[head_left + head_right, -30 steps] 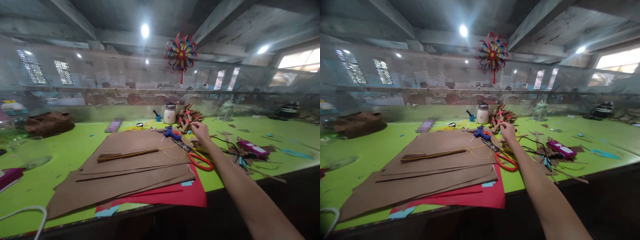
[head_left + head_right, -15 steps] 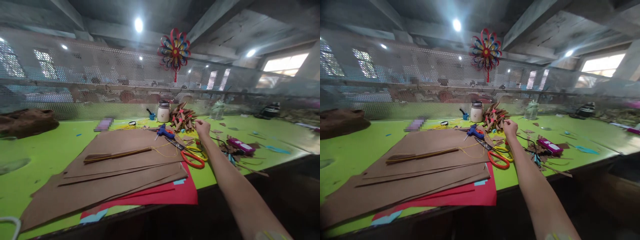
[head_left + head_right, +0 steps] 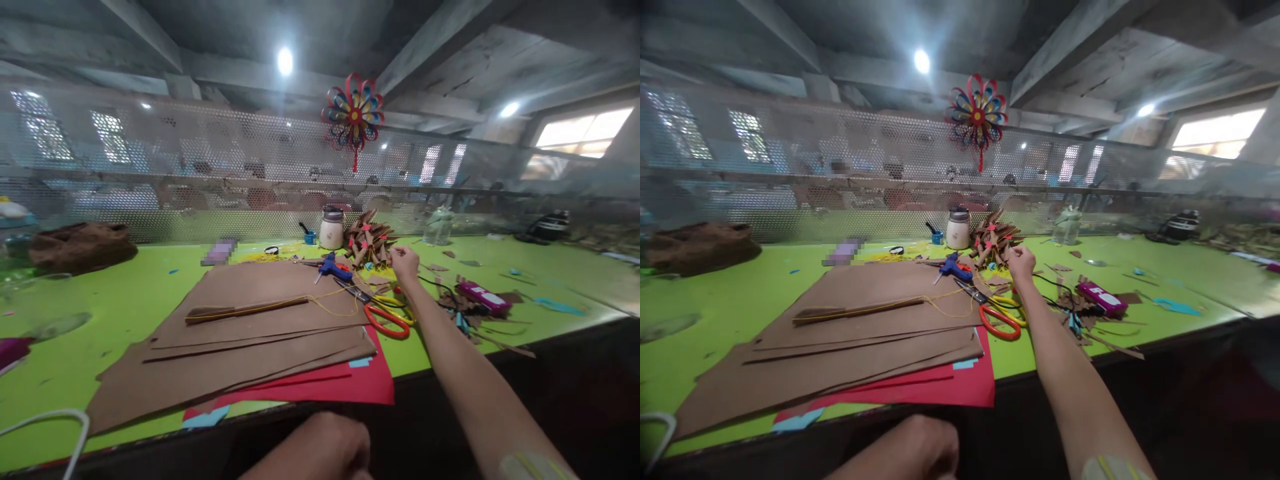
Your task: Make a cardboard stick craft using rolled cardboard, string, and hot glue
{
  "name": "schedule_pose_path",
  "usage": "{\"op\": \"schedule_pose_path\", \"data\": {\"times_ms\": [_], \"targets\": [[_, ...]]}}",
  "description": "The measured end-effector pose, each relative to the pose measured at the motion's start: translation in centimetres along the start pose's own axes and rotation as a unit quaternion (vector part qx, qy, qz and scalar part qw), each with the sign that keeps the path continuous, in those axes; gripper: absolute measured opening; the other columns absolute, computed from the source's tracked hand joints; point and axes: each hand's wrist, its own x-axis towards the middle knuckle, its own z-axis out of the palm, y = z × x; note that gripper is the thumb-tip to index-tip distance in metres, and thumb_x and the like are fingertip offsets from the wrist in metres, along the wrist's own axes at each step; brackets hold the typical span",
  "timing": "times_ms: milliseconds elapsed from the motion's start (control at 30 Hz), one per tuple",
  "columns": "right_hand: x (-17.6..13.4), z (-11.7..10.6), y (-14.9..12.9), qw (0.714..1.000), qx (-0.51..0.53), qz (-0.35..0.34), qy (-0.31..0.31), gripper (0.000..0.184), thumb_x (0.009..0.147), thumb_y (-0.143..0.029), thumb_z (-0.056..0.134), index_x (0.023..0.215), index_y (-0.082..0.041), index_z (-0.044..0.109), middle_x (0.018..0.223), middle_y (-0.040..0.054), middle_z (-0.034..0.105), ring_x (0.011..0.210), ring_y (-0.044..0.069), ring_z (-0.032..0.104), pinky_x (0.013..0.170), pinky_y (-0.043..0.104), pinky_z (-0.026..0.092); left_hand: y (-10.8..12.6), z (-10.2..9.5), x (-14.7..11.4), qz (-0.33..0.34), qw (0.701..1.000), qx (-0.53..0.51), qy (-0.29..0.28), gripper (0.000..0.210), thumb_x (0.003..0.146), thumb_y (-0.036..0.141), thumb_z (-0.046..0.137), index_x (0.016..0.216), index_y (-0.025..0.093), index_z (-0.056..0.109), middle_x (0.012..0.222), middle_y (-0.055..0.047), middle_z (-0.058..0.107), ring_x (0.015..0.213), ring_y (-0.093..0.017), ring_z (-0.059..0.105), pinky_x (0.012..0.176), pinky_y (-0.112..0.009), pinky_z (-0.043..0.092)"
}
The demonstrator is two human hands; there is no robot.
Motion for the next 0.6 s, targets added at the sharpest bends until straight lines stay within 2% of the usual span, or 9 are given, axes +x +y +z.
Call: {"op": "schedule_pose_path", "data": {"times_ms": [67,133,200,333,367,433,500,600], "targets": [[-0.3,0.1,0.1,1.000,-0.005,0.003,-0.010,0.028,0.070,-0.032,0.050,0.079,-0.013,0.068,0.056,0.0071,0.064,0.055,0.020,0.059,0.054,0.029,0.046,0.6,-2.3,0.3,-0.012,1.000,0.012,0.024,0.020,0.081,0.038,0.057,0.079,0.020,0.066,0.068,0.000,0.063,0.058,-0.011,0.055,0.049,-0.021,0.039],[-0.5,0.4,0.1,1.000,-0.007,0.004,-0.024,0.025,0.069,-0.032,0.051,0.076,-0.014,0.069,0.057,0.0070,0.065,0.058,0.020,0.060,0.057,0.030,0.046,1.3,-5.2,0.4,0.001,0.994,0.046,0.101,0.029,0.082,0.041,0.054,0.072,0.017,0.066,0.065,-0.002,0.064,0.058,-0.010,0.054,0.054,-0.021,0.038],[-0.7,0.6,0.1,0.999,-0.004,0.005,-0.038,0.024,0.068,-0.032,0.053,0.074,-0.015,0.069,0.059,0.0068,0.066,0.061,0.021,0.061,0.059,0.030,0.047,1.6,-8.2,0.6,0.023,0.986,0.031,0.164,0.030,0.082,0.039,0.054,0.072,0.015,0.067,0.065,-0.003,0.066,0.057,-0.009,0.055,0.056,-0.020,0.041],[-0.5,0.9,0.1,0.999,0.011,0.012,-0.049,0.024,0.068,-0.032,0.053,0.075,-0.015,0.069,0.061,0.0070,0.067,0.062,0.020,0.061,0.059,0.030,0.047,0.1,-12.9,1.4,0.000,0.964,-0.026,0.266,0.026,0.077,0.037,0.062,0.075,0.013,0.070,0.068,-0.005,0.070,0.059,-0.012,0.060,0.057,-0.021,0.047],[-0.4,0.8,0.1,0.999,0.016,0.016,-0.049,0.025,0.069,-0.032,0.053,0.076,-0.015,0.069,0.062,0.0070,0.067,0.060,0.020,0.061,0.058,0.030,0.047,-0.5,-13.5,1.7,-0.001,0.955,-0.045,0.293,0.026,0.075,0.038,0.063,0.075,0.013,0.070,0.069,-0.005,0.070,0.060,-0.012,0.061,0.058,-0.022,0.049],[-0.2,0.8,0.3,0.998,0.024,0.024,-0.048,0.026,0.069,-0.031,0.052,0.078,-0.014,0.069,0.062,0.0070,0.067,0.057,0.019,0.060,0.055,0.029,0.047,-1.8,-14.1,2.2,-0.006,0.948,-0.083,0.307,0.027,0.074,0.039,0.064,0.077,0.013,0.070,0.074,-0.006,0.071,0.061,-0.013,0.062,0.060,-0.024,0.052],[-0.1,0.8,0.5,0.998,0.030,0.032,-0.047,0.027,0.068,-0.030,0.051,0.080,-0.014,0.069,0.063,0.0070,0.067,0.053,0.018,0.059,0.052,0.028,0.047,-2.9,-13.9,2.8,-0.009,0.953,-0.101,0.286,0.028,0.074,0.040,0.063,0.079,0.014,0.070,0.078,-0.006,0.072,0.062,-0.012,0.063,0.062,-0.025,0.053],[-0.1,0.8,0.5,0.997,0.036,0.042,-0.048,0.028,0.066,-0.029,0.051,0.081,-0.013,0.068,0.063,0.0061,0.067,0.049,0.015,0.058,0.048,0.026,0.046,-4.3,-13.1,3.8,-0.016,0.972,-0.093,0.217,0.029,0.078,0.040,0.058,0.081,0.013,0.069,0.080,-0.007,0.072,0.063,-0.012,0.063,0.063,-0.025,0.052]]}}
